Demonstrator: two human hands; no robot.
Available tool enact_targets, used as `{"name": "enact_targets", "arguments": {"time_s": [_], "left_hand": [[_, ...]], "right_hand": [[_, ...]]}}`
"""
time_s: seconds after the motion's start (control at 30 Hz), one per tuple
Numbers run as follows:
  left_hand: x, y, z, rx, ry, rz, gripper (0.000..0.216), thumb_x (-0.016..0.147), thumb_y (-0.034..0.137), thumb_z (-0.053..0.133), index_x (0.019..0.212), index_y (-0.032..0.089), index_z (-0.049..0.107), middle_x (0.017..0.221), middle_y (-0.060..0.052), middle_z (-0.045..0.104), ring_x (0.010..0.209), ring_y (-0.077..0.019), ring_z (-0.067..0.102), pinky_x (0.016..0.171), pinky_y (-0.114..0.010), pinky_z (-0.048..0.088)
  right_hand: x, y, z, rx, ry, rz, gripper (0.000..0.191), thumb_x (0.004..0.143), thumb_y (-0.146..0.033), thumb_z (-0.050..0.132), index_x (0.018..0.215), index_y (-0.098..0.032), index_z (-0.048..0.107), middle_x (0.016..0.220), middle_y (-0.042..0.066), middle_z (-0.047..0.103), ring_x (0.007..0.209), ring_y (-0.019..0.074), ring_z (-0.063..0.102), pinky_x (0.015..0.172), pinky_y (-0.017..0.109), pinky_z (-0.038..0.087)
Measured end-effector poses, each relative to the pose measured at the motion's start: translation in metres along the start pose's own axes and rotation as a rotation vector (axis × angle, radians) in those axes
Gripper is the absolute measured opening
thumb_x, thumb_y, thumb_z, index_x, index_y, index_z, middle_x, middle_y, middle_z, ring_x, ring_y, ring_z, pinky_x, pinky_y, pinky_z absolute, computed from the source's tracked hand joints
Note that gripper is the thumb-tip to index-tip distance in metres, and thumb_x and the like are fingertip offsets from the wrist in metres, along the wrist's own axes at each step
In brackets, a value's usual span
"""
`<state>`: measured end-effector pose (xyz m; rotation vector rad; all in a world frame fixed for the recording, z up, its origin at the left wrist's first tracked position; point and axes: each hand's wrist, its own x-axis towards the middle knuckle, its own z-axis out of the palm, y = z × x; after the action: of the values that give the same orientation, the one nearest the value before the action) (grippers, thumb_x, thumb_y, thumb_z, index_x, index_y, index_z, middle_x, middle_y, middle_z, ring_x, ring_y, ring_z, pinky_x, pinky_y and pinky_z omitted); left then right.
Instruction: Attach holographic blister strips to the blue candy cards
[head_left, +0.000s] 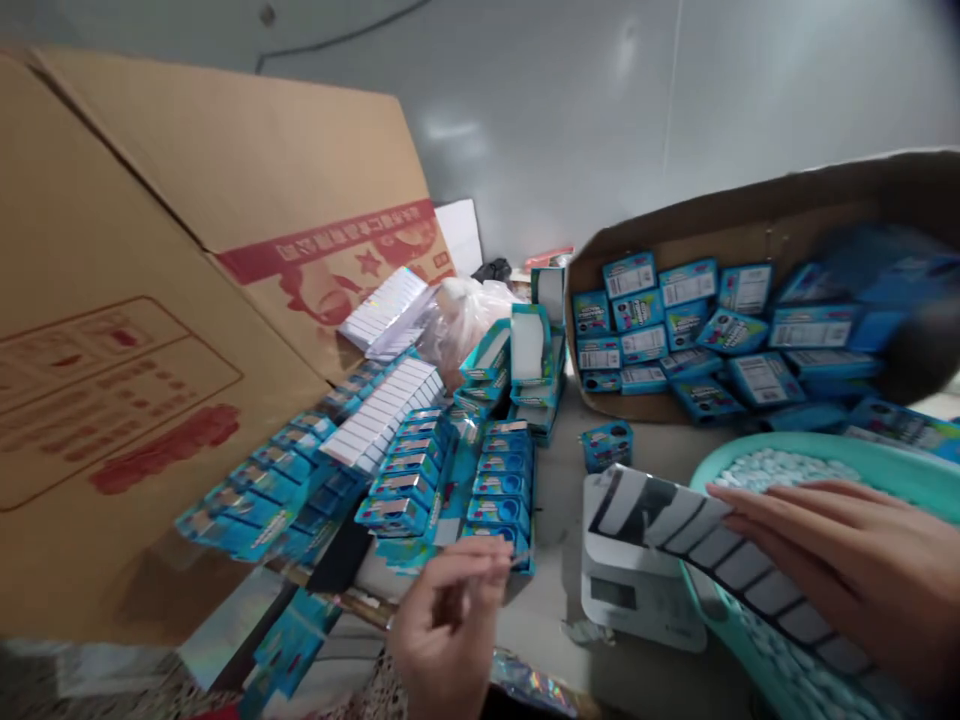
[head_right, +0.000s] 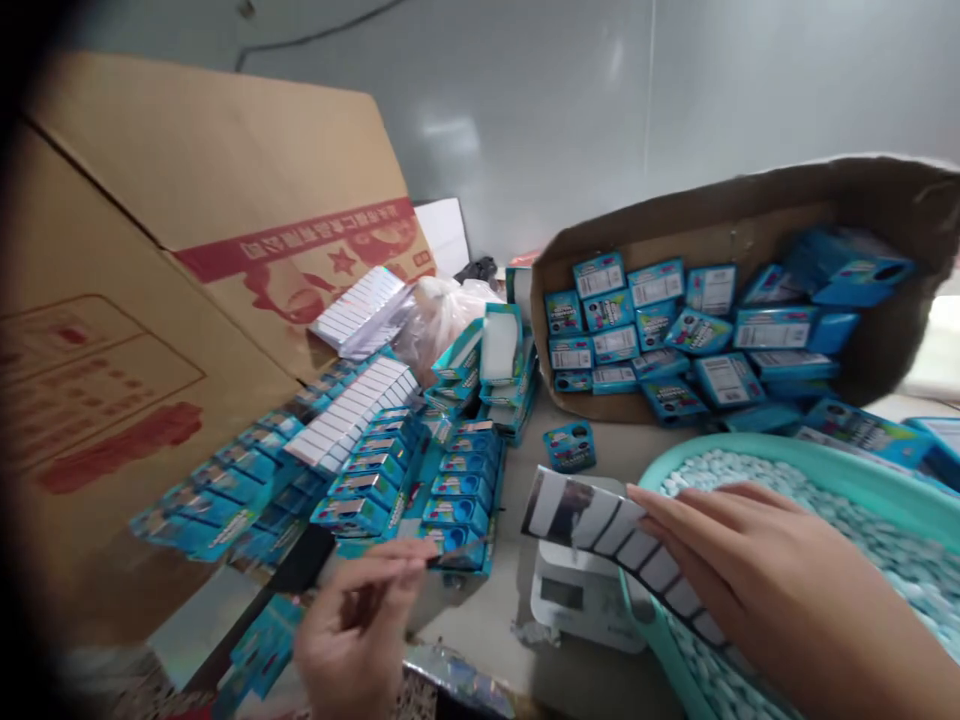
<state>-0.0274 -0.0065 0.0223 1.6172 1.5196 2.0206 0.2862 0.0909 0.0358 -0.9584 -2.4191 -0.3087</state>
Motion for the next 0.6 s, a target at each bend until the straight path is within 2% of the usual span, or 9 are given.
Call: {"name": "enact_targets", "arguments": {"time_s": [0.07,0.13,0.2,0.33,0.47,0.6], "left_hand": [[0.003,-0.008,-0.009,0.04,0.112,-0.112,0.009,0.083,0.018,0.074,0.08,0.021,0.066,0.081,0.0,0.074,0.077,-0.0157,0.073,0.072,-0.023,0.061],[0.006,-0.019,-0.015,0.072,0.204,-0.226,0.014,0.079,0.026,0.079,0.08,0.019,0.067,0.078,0.0,0.073,0.072,-0.0141,0.071,0.069,-0.019,0.059],[0.008,-0.03,-0.017,0.095,0.224,-0.362,0.022,0.075,0.034,0.082,0.081,0.017,0.068,0.077,-0.002,0.073,0.069,-0.0135,0.07,0.064,-0.018,0.057],[0.011,-0.045,-0.016,0.104,0.147,-0.539,0.034,0.07,0.044,0.084,0.079,0.015,0.069,0.074,-0.004,0.072,0.066,-0.0146,0.068,0.062,-0.02,0.056],[0.01,-0.051,-0.012,0.151,0.035,-0.586,0.038,0.068,0.048,0.083,0.077,0.014,0.069,0.073,-0.006,0.071,0.068,-0.017,0.068,0.064,-0.023,0.057],[0.008,-0.052,-0.008,0.224,-0.014,-0.587,0.041,0.067,0.053,0.081,0.075,0.015,0.068,0.071,-0.007,0.071,0.068,-0.0188,0.068,0.065,-0.025,0.057]], "right_hand": [[0.0,0.001,-0.002,-0.049,-0.061,-0.022,0.04,0.096,-0.022,0.041,0.122,-0.03,0.07,0.108,0.005,0.074,0.091,0.0253,0.07,0.076,0.04,0.063],[0.0,0.001,-0.005,-0.069,-0.073,-0.003,0.04,0.098,-0.023,0.039,0.123,-0.03,0.07,0.107,0.005,0.074,0.091,0.0258,0.07,0.075,0.041,0.063],[0.001,0.001,-0.007,-0.065,-0.078,0.018,0.04,0.099,-0.024,0.038,0.123,-0.03,0.069,0.108,0.005,0.074,0.091,0.0263,0.069,0.076,0.043,0.062],[0.002,0.002,-0.01,-0.076,-0.088,0.028,0.04,0.101,-0.026,0.035,0.124,-0.03,0.068,0.11,0.006,0.073,0.094,0.0274,0.068,0.078,0.046,0.061],[0.004,0.001,-0.012,-0.086,-0.075,0.018,0.038,0.102,-0.026,0.035,0.125,-0.028,0.067,0.108,0.004,0.073,0.092,0.0252,0.068,0.077,0.043,0.06],[0.005,-0.002,-0.012,-0.1,-0.059,-0.01,0.039,0.102,-0.026,0.036,0.124,-0.027,0.067,0.105,0.004,0.074,0.089,0.0239,0.068,0.075,0.04,0.06]]}}
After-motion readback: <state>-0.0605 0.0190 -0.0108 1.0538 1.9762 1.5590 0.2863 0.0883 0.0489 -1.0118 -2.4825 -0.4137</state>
